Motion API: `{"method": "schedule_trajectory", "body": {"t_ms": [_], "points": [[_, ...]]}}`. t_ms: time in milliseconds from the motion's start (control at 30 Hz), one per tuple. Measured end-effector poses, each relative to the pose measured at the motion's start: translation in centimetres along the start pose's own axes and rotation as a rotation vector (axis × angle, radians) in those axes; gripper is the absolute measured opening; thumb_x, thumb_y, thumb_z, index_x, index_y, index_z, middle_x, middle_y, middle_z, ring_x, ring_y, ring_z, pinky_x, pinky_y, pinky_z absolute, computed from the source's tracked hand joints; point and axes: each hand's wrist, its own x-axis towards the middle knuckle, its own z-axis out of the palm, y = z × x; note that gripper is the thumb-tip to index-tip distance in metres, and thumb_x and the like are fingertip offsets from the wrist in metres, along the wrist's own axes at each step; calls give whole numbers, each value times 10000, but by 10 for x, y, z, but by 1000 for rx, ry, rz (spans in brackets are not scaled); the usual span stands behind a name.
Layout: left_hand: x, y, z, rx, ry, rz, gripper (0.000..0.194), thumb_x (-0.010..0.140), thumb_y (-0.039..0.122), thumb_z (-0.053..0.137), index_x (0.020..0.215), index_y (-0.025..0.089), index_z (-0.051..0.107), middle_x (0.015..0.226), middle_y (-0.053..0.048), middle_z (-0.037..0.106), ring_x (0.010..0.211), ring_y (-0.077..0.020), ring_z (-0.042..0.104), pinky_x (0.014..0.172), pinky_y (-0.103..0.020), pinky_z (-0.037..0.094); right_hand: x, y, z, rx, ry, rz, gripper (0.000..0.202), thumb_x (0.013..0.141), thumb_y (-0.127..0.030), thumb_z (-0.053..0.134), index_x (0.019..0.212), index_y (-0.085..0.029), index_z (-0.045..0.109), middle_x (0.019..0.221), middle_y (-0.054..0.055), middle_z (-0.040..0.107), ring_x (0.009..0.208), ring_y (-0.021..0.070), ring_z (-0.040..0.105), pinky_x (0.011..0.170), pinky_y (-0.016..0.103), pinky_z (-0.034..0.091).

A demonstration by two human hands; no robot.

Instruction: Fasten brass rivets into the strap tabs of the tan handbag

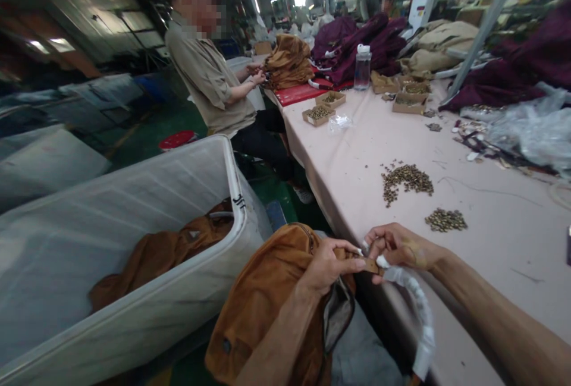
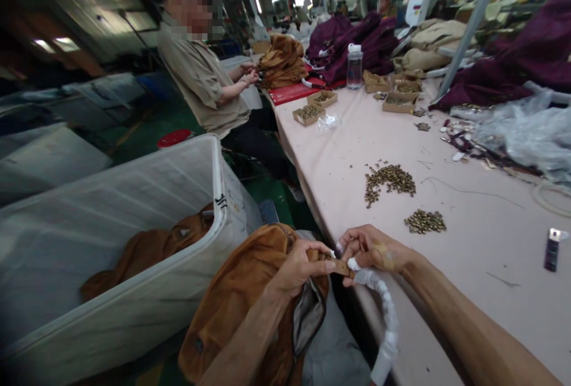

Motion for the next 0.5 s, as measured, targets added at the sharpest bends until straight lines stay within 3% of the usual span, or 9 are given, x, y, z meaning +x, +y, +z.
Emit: {"method": "schedule_trajectory", "body": {"t_ms": [167,200,300,367,400,500], "points": [[6,-8,1,1,14,-113,469,520,407,951,821,93,777,630,-11,649,545,-95,480,516,-218,301,2,-4,-2,-237,32,39,509,713,-362,893,1100,-140,647,1017,140,786,800,231,768,666,286,584],[6,-9,2,-10,10,-132,467,509,395,951,820,93,776,637,-15,657,549,-98,491,515,-218,303,1,-4,-5,-327,94,21,472,739,-404,868,1074,-143,664,974,127,789,754,212,753,643,278,572],[7,-13,1,-48,5,-155,452,498,373,948,807,93,773,636,-18,661,549,-97,496,514,-219,301,1,-5,-24,-698,554,-108,366,850,-507,711,962,-159,694,723,54,734,585,177,662,569,286,525],[8,-16,0,-71,6,-141,426,503,369,944,778,93,771,624,-15,650,540,-92,480,512,-221,296,2,-5,-40,-883,869,-182,339,867,-498,650,937,-170,702,667,36,688,574,184,616,583,311,508],[9,-18,0,-82,4,-132,418,504,369,943,769,95,772,621,-14,647,540,-93,476,511,-223,292,3,-5,-47,-937,960,-196,327,862,-483,641,945,-174,710,692,42,692,606,194,613,617,328,508],[11,-24,-2,-112,-15,-113,414,520,385,938,777,101,782,622,-15,648,545,-98,477,510,-226,282,11,-5,-61,-1063,1061,-186,332,858,-465,625,981,-184,750,842,77,739,738,230,641,752,376,517]]}}
